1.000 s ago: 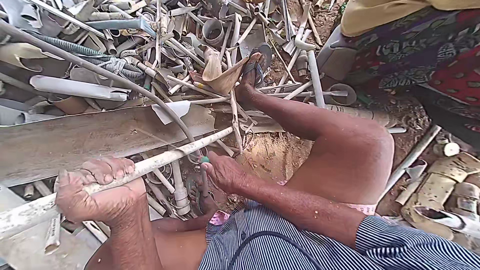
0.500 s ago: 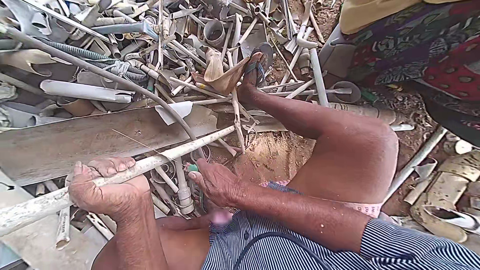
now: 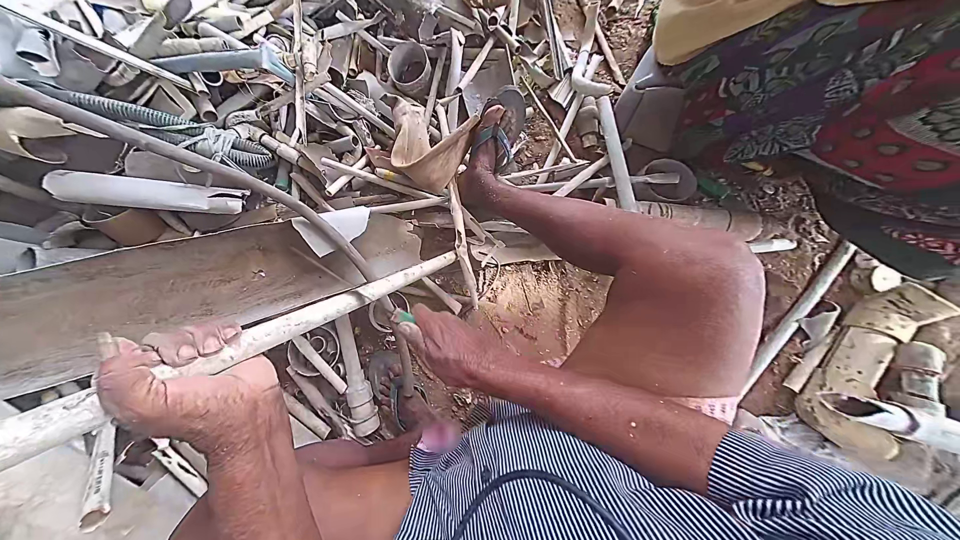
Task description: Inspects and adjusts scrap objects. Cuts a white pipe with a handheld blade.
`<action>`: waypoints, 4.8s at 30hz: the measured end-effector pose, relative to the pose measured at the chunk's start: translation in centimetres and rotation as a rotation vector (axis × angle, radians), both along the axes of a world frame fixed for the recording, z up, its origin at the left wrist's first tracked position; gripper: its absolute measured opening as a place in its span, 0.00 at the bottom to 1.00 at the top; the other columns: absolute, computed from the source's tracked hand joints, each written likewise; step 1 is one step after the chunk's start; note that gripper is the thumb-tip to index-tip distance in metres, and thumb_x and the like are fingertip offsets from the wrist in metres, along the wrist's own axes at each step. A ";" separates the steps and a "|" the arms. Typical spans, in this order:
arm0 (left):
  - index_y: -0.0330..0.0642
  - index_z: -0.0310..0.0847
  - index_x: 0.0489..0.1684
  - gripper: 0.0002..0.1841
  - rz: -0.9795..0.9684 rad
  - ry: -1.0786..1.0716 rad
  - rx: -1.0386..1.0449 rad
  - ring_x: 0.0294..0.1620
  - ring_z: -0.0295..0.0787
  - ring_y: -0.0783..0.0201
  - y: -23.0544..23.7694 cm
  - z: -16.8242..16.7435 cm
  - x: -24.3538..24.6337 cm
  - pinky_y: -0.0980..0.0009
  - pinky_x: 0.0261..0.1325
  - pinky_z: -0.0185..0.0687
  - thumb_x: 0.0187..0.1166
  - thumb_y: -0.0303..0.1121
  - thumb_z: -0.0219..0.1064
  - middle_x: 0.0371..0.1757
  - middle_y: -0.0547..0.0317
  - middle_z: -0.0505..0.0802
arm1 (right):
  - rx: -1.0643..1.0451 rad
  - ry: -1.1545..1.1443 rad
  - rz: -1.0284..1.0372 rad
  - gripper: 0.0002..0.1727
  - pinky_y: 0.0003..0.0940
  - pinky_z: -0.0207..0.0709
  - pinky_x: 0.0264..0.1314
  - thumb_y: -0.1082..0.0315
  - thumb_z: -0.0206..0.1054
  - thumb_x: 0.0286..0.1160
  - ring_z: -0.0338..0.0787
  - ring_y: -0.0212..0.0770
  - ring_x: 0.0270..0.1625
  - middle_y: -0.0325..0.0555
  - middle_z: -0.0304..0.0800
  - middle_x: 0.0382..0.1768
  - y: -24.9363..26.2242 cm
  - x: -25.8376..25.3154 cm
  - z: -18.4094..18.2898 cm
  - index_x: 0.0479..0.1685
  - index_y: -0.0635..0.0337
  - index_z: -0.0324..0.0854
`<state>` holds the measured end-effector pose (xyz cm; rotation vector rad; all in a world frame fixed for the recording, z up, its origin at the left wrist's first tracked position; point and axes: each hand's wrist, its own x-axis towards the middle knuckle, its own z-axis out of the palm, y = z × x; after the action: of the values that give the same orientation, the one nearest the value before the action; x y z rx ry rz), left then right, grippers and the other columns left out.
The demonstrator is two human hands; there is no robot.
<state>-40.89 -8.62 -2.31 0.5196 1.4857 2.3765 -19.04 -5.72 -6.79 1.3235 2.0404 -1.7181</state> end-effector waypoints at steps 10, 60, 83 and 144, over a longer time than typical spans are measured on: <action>0.49 0.65 0.23 0.24 0.116 -0.028 -0.080 0.08 0.71 0.70 0.1 -0.2 -1.3 0.74 0.19 0.78 0.97 0.39 0.34 0.08 0.70 0.68 | -0.116 -0.456 -0.267 0.32 0.59 0.75 0.70 0.50 0.35 0.97 0.85 0.62 0.70 0.69 0.82 0.67 3.3 6.5 -11.8 0.75 0.69 0.68; 0.51 0.62 0.09 0.36 -0.227 0.024 0.187 0.07 0.69 0.69 -0.4 -0.8 -0.5 0.74 0.16 0.73 0.92 0.46 0.18 0.05 0.68 0.69 | -0.021 -0.316 -0.254 0.33 0.58 0.73 0.71 0.50 0.34 0.98 0.85 0.63 0.67 0.71 0.83 0.63 3.2 5.4 -10.0 0.72 0.74 0.71; 0.52 0.68 0.11 0.21 -0.404 0.058 0.226 0.11 0.73 0.73 -1.0 -1.0 0.0 0.77 0.19 0.73 0.80 0.32 0.44 0.09 0.70 0.75 | 0.051 -0.057 -0.124 0.29 0.55 0.77 0.62 0.53 0.38 0.97 0.88 0.59 0.55 0.64 0.85 0.50 -0.1 2.0 -2.6 0.68 0.70 0.73; 0.53 0.61 0.12 0.27 -0.100 0.060 0.060 0.06 0.68 0.71 -0.1 -0.3 1.0 0.76 0.15 0.71 0.88 0.32 0.29 0.06 0.70 0.69 | -0.025 -0.260 -0.224 0.31 0.57 0.75 0.69 0.52 0.35 0.98 0.87 0.62 0.65 0.70 0.83 0.61 -0.6 4.2 -6.8 0.74 0.72 0.68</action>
<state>-39.94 -8.77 -2.57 0.6695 1.3823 2.3529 -14.83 -6.33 -13.54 1.7213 1.7800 -1.5476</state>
